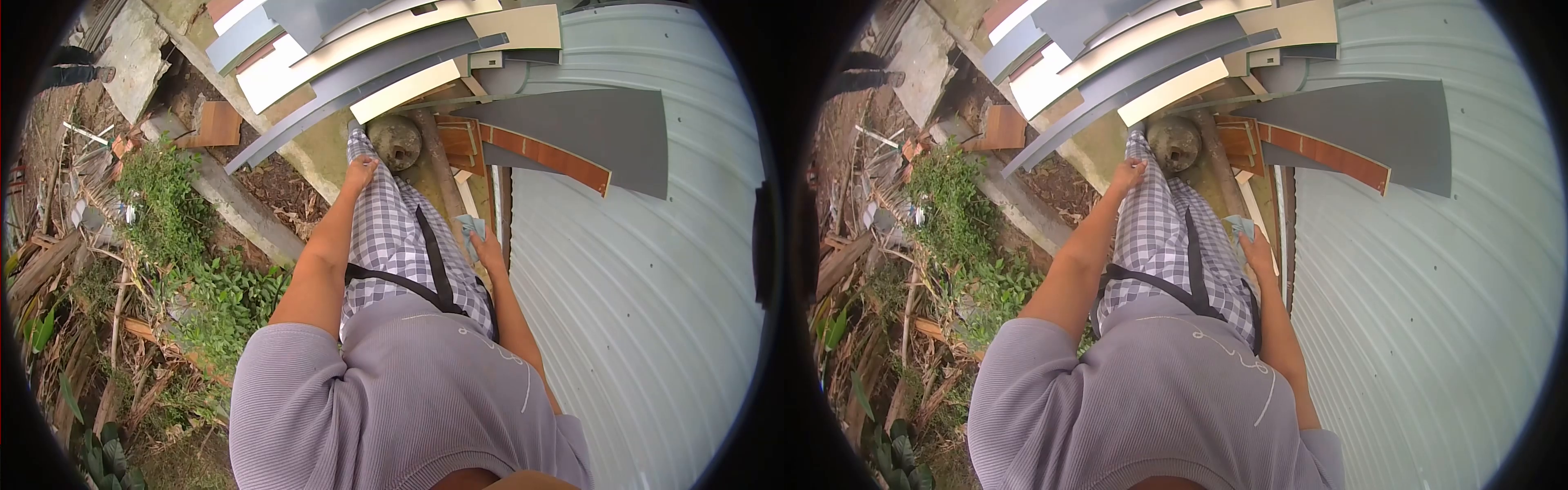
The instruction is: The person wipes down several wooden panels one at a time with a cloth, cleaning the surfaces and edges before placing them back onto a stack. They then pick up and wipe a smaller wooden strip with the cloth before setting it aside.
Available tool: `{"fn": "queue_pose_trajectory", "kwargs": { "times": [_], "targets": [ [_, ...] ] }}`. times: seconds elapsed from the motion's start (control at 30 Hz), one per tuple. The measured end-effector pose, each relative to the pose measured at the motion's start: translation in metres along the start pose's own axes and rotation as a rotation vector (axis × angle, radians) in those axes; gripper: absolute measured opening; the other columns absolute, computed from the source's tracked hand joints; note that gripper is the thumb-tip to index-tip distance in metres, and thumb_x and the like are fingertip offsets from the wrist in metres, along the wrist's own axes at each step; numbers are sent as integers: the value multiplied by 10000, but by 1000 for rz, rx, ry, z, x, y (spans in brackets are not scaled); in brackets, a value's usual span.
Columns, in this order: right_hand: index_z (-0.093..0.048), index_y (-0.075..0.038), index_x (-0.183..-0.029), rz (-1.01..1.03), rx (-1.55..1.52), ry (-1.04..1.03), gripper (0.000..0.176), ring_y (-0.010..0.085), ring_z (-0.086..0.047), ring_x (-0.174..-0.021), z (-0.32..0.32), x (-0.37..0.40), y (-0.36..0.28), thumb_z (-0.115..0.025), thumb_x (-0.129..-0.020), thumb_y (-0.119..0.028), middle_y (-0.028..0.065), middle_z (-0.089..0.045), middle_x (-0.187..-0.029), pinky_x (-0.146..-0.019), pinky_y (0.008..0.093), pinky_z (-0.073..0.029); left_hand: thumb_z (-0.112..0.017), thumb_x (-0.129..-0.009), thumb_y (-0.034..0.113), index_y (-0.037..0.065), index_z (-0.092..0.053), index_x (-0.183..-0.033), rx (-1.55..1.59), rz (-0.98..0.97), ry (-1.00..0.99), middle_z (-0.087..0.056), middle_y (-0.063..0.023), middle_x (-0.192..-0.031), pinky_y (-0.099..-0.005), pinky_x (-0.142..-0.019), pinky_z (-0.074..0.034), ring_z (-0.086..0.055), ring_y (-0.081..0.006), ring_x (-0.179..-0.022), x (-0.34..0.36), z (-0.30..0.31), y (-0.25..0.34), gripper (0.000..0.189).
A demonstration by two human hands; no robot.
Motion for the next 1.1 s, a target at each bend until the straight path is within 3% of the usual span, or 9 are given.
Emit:
{"fn": "queue_pose_trajectory", "kwargs": {
  "times": [0.63, 0.87, 0.97, 1.1],
  "targets": [
    [-504, -27, -1137, 3, 34, -25, 398, 359, -562, -983, -2, 1, -2, -548, -837, -284, 221, -595, -1025, -830, 385, -429, -600, -815, 319, 1, -583, -1058, 9, 66, -26, -647, -157, -744, -332, -629, -491, -633, -220, -624, 5, 8, 3, 400],
    [-510, -39, -1129, -3, 52, -10, 389, 346, -570, -973, 5, -5, 0, -558, -831, -284, 210, -598, -1016, -818, 386, -434, -602, -816, 310, -2, -589, -1037, -6, -58, 36, -641, -145, -717, -333, -613, -483, -617, -222, -603, -13, -3, -20, 382],
    [-521, -24, -1132, 35, 9, 38, 412, 309, -596, -925, 5, -6, 3, -564, -835, -306, 191, -621, -969, -794, 368, -440, -607, -815, 303, -3, -596, -1007, 28, 12, -1, -636, -144, -704, -332, -599, -484, -620, -222, -606, 3, 1, 2, 362],
    [-507, -36, -1133, -3, 12, 5, 403, 353, -565, -979, 3, -4, 6, -551, -834, -302, 213, -595, -1021, -827, 388, -430, -608, -816, 302, -5, -595, -996, -1, 21, -8, -635, -148, -702, -329, -592, -488, -622, -215, -602, 12, 0, 12, 356]
  ]
}}
Point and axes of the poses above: each hand's wrist, its own x-axis away from the middle knuckle, its own z-axis out of the back of the hand, y = z × x, the point moved 2 cm from there along -x, towards the middle knuckle
